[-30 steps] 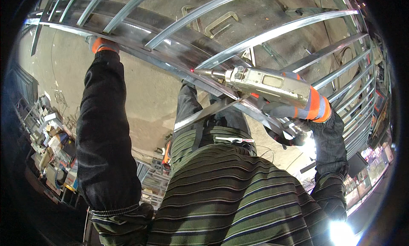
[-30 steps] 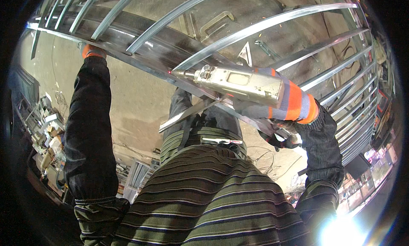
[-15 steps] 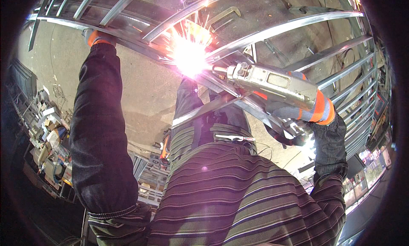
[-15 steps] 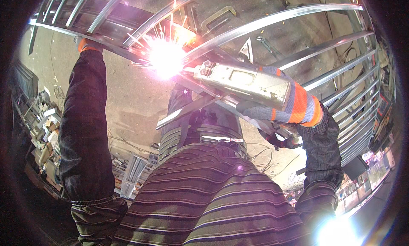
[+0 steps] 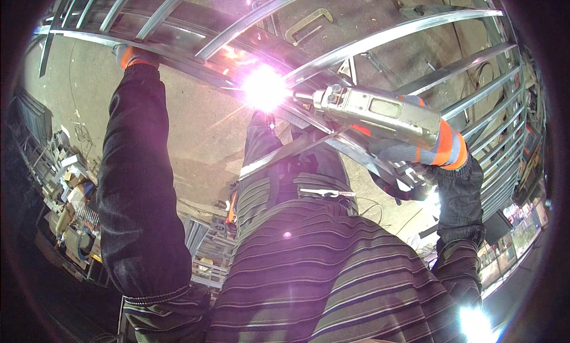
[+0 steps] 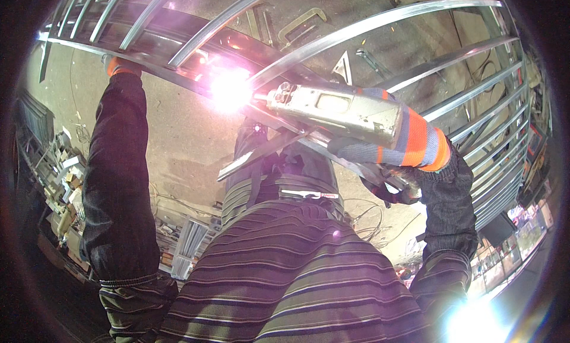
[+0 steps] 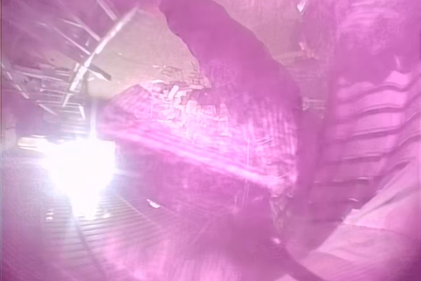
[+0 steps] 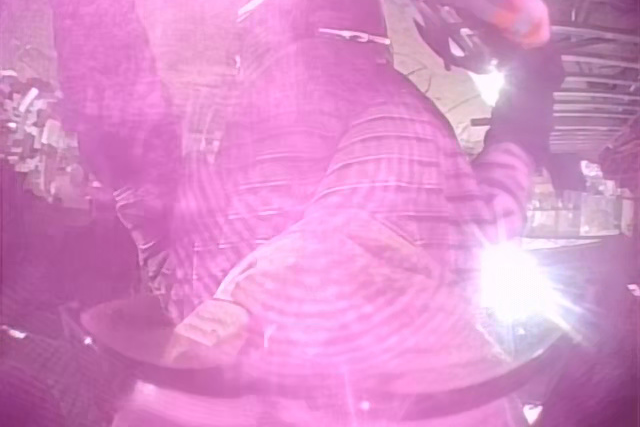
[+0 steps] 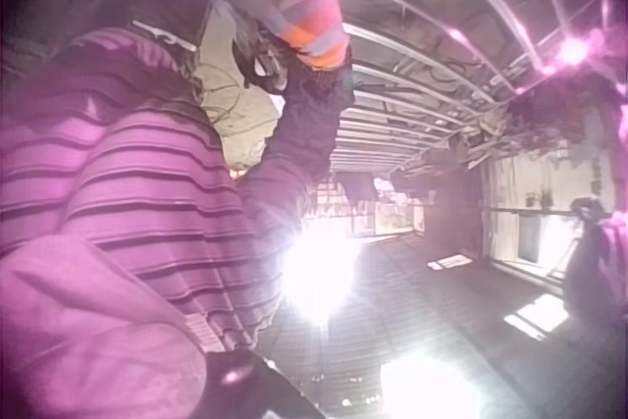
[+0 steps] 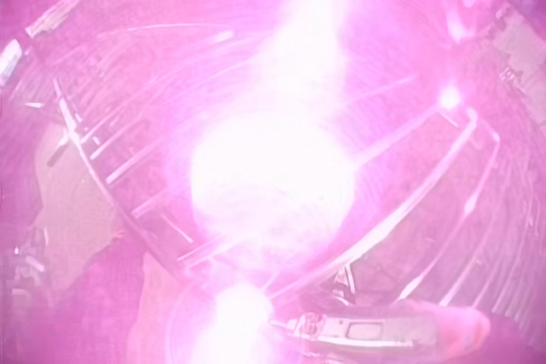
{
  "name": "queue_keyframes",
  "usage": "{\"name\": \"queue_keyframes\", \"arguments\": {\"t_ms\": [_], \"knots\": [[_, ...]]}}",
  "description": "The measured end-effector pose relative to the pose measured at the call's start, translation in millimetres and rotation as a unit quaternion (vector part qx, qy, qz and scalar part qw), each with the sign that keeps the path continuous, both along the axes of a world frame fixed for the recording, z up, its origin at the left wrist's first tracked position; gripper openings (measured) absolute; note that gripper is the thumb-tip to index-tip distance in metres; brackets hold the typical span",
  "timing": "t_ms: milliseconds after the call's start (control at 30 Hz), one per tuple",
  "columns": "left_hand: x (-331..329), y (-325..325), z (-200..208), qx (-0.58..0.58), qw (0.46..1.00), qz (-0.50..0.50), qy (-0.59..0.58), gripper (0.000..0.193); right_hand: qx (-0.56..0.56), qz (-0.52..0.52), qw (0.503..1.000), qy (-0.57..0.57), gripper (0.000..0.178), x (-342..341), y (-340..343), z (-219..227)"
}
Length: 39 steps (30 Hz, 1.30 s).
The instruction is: The person welds a large metal frame using a welding torch, creating bright sparks and arcs. They reposition the frame and continue welding different joints, then briefly inspect the work before moving the frame.
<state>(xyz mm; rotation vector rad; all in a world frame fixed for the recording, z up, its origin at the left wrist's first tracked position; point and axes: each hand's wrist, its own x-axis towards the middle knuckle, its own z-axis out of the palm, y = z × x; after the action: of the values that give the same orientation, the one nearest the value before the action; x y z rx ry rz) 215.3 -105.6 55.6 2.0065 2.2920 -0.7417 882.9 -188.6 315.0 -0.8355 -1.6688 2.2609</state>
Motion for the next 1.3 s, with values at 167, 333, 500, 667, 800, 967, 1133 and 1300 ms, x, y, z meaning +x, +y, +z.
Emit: {"name": "queue_keyframes", "arguments": {"t_ms": [167, 333, 500, 667, 800, 967, 1133, 1300], "knots": [[34.7, -4.7, 20.8, -0.021, 0.997, 0.067, -0.019, 0.050, -0.063, 0.000, 0.996, -0.057, 0.070, 3.1, -2.2, 8.8], [51.9, -2.0, 48.1, -0.015, 0.994, 0.098, -0.045, 0.050, 0.020, 0.050, 0.994, -0.093, 0.057, 0.4, -1.1, 13.1], [55.8, -3.1, 42.3, -0.011, 0.987, 0.142, -0.073, 0.059, -0.076, 0.014, 0.992, -0.104, 0.059, 0.9, -1.5, 15.7], [59.8, -0.6, 44.7, -0.030, 0.989, 0.140, -0.026, 0.062, -0.057, -0.006, 0.995, -0.078, 0.061, 5.7, -7.4, 12.4], [68.4, -1.0, 52.1, -0.024, 0.998, 0.059, -0.001, 0.057, -0.057, -0.014, 0.996, -0.067, 0.063, 13.4, -12.2, 6.9], [66.5, -2.9, 46.8, -0.015, 0.993, 0.111, -0.046, 0.052, -0.016, -0.001, 0.997, -0.073, 0.065, 22.7, -20.4, -6.3], [39.7, -0.2, 29.5, -0.049, 0.997, 0.067, 0.009, 0.046, -0.004, -0.018, 0.999, -0.037, 0.067, 26.1, -26.2, -16.7], [18.6, 12.0, 23.4, -0.126, 0.983, -0.057, 0.122, 0.039, 0.060, -0.068, 0.993, -0.081, 0.073, 33.4, -52.7, 7.9]]}}
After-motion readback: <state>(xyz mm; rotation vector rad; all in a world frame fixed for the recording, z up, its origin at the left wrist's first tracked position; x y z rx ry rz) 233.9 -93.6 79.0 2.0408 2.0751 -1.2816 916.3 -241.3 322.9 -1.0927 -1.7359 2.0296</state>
